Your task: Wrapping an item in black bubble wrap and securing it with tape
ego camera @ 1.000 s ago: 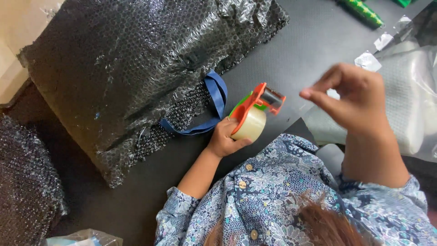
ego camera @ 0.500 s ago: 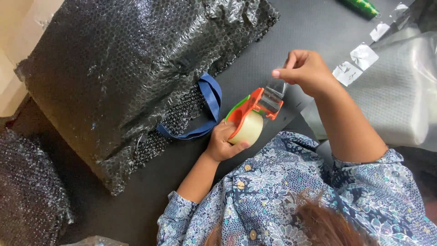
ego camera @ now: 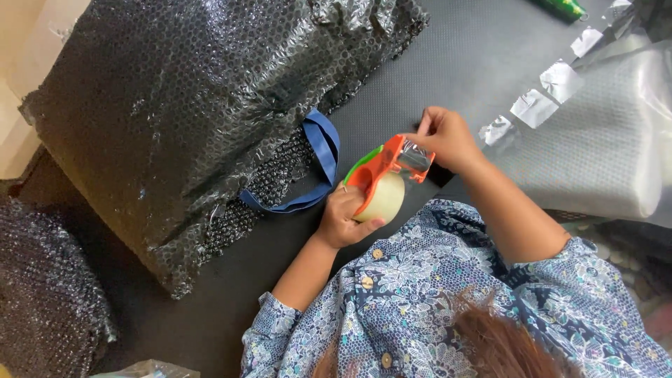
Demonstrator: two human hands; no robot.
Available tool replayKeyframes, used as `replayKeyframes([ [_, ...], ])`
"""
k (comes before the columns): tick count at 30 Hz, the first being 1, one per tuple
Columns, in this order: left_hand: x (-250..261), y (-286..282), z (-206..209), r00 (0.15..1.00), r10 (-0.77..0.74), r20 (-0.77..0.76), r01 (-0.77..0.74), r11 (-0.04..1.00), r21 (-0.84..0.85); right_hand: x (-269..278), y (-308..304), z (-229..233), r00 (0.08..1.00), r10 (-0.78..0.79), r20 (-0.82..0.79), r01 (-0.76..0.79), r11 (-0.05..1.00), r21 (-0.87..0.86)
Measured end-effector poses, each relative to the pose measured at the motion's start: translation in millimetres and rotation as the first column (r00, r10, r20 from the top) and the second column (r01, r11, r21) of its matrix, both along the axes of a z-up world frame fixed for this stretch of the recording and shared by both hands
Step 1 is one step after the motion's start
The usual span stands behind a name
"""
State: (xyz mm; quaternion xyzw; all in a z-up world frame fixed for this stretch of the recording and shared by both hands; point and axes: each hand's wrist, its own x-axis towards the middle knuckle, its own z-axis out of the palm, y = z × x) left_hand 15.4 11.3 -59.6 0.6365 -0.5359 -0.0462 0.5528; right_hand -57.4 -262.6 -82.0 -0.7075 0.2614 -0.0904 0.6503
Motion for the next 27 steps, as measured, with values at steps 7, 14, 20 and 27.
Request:
replayKeyframes([
  [7,1,0,2,0.999,0.004,-0.052,-0.005,1.000,-0.009,-30,-18,23,0.998,0.004,0.059,-0.007,0.999,0.042],
  [14,1,2,14,0.999,-0.022,-0.040,0.023,0.999,0.023,-108,-65,89,0.958,-0.233,0.165,0.268,0.932,-0.242],
  [20,0,-2,27,0.999,-0.032,-0.027,0.034,0.998,0.047,-145,-80,108,0.950,-0.277,0.146,0.311,0.891,-0.332],
  [27,-1,-4,45,0.999,-0.034,-0.002,0.034,0.995,0.094,-135,-65,125,0.999,0.010,-0.030,-0.015,0.987,-0.160],
])
